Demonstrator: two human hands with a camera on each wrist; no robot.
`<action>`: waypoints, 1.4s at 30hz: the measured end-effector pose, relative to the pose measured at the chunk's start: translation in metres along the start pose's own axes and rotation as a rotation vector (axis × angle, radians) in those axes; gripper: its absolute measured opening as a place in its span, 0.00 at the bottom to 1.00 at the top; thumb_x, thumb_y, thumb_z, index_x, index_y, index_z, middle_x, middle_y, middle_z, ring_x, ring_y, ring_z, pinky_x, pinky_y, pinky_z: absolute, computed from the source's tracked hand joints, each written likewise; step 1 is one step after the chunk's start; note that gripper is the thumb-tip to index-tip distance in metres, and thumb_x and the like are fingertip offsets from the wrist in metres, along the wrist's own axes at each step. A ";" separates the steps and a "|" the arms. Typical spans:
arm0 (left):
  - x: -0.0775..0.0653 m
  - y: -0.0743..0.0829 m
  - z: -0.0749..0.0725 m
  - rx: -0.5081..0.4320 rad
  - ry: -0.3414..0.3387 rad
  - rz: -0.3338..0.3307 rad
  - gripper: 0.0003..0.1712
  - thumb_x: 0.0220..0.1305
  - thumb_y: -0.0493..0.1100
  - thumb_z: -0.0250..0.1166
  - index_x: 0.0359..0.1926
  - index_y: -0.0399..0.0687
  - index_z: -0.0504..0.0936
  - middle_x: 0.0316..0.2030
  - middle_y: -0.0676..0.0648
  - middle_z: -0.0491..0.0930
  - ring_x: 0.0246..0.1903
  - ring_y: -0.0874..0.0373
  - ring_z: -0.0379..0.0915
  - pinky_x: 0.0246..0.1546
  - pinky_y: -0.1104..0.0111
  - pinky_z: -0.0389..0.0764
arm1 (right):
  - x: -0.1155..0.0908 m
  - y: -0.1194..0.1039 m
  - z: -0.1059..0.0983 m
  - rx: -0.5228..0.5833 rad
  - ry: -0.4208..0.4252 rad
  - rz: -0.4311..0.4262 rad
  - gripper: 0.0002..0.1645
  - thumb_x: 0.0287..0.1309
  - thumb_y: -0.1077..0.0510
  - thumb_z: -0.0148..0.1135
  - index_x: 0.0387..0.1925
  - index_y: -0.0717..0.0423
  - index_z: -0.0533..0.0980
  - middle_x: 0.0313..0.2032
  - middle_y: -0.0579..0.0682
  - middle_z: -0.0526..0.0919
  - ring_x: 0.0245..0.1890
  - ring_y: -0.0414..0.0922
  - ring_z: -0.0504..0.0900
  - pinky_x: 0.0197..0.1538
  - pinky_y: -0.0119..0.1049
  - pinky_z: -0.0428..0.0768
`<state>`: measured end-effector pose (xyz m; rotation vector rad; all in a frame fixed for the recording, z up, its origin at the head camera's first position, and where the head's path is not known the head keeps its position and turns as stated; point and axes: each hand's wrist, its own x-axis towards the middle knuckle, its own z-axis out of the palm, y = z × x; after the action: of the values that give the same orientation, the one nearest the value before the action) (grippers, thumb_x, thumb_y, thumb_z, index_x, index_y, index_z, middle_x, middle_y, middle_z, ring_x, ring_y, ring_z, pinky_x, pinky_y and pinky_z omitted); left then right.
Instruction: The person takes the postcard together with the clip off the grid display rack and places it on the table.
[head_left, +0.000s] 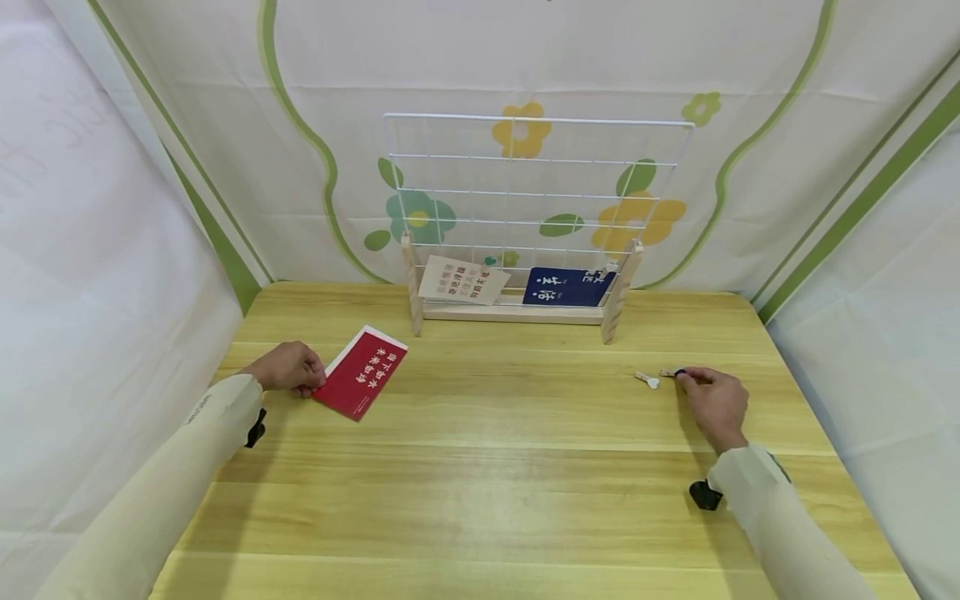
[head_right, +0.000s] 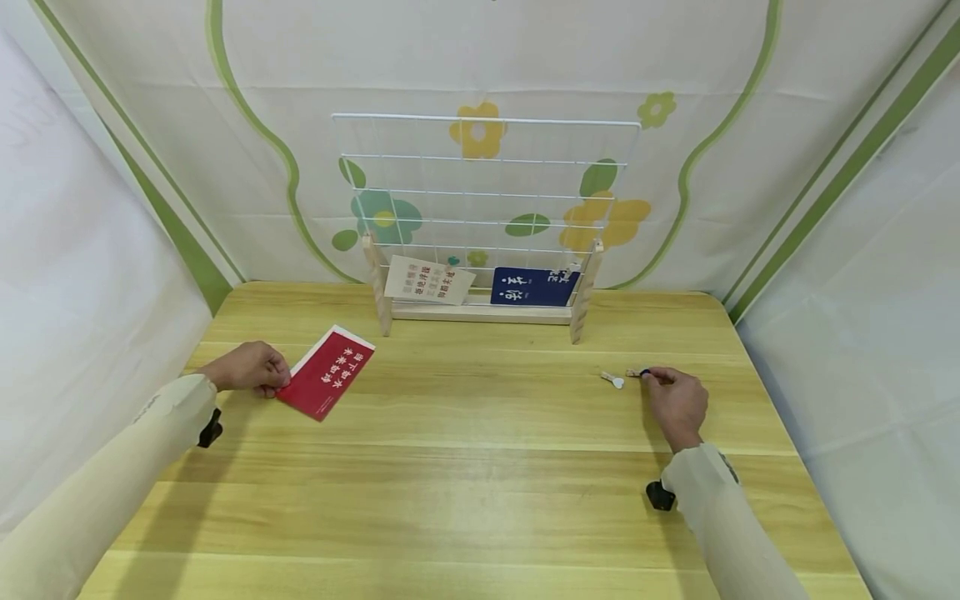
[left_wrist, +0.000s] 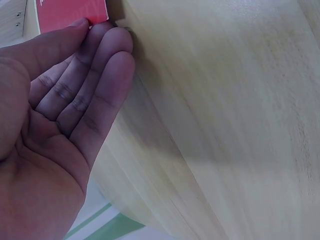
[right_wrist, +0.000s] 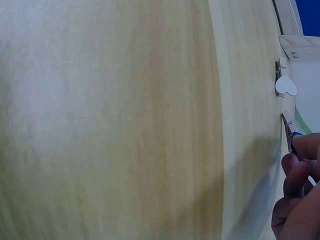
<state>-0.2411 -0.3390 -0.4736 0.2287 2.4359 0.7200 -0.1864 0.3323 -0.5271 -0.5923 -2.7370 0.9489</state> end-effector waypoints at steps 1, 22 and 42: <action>0.000 0.000 0.000 0.003 0.001 0.002 0.07 0.66 0.34 0.60 0.34 0.35 0.84 0.26 0.47 0.84 0.25 0.59 0.78 0.30 0.65 0.84 | 0.000 0.000 0.000 -0.003 0.002 -0.002 0.18 0.66 0.51 0.61 0.46 0.61 0.84 0.42 0.62 0.87 0.36 0.48 0.82 0.30 0.26 0.70; 0.002 0.010 -0.008 0.056 0.035 0.048 0.08 0.65 0.33 0.59 0.32 0.36 0.84 0.23 0.47 0.82 0.24 0.59 0.75 0.28 0.67 0.80 | -0.001 -0.001 0.000 -0.014 0.003 0.002 0.18 0.65 0.50 0.62 0.46 0.60 0.84 0.42 0.60 0.87 0.25 0.30 0.73 0.25 0.25 0.71; 0.022 0.063 -0.023 0.073 0.101 0.143 0.08 0.66 0.35 0.62 0.41 0.33 0.84 0.35 0.37 0.84 0.30 0.53 0.78 0.37 0.61 0.85 | 0.007 -0.044 -0.009 0.043 0.041 -0.216 0.19 0.66 0.50 0.61 0.46 0.61 0.84 0.42 0.64 0.86 0.09 0.31 0.66 0.14 0.31 0.63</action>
<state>-0.2724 -0.2900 -0.4341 0.4080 2.5646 0.7211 -0.2036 0.3094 -0.4921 -0.2979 -2.6691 0.9293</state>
